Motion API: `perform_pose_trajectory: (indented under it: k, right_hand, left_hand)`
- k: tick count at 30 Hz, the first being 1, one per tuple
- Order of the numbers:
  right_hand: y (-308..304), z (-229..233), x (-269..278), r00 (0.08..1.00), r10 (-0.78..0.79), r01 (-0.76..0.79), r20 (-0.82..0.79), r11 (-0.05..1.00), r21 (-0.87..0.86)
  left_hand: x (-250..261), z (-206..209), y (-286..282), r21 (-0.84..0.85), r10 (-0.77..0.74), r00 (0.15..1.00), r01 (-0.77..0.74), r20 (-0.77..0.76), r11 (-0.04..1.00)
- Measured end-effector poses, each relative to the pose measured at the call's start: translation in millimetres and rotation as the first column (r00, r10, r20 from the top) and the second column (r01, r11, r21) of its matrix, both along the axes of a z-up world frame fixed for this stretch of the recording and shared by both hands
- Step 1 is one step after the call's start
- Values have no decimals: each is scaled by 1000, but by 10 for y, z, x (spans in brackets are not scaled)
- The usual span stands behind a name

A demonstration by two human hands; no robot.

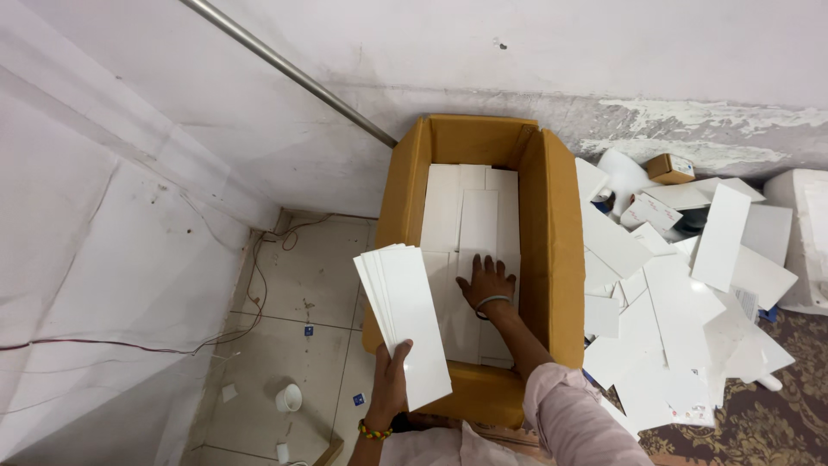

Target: The person repeatedly picks up stacks of white rectangular paper sheets from a pile on a table and places them into a large cardboard box. The person aligns the sheets and stacks them neatly inside the box throughout the video.

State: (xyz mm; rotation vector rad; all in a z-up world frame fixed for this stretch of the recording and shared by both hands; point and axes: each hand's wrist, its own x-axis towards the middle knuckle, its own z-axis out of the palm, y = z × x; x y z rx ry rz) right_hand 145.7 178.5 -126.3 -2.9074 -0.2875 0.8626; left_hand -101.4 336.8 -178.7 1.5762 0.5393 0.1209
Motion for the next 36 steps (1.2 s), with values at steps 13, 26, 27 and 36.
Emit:
perform_pose_trajectory:
  k: [13, 26, 27, 36]
  right_hand:
    - [-187, -899, 436, 974, 16, 17, 226, 989, -145]
    - [-86, -613, 743, 988, -142, 144, 66, 989, -31]
    - [-67, -608, 715, 985, -159, 161, 72, 987, -20]
    - [-280, -21, 200, 803, -564, 578, -192, 659, 481]
  left_hand:
    - [485, 656, -156, -247, -94, 971, 38, -220, 968]
    - [770, 659, -119, -503, -182, 931, -1, -316, 864]
    - [789, 690, -116, -522, -190, 921, -17, -339, 853]
    - [1114, 1083, -71, -593, -258, 945, 93, -201, 800]
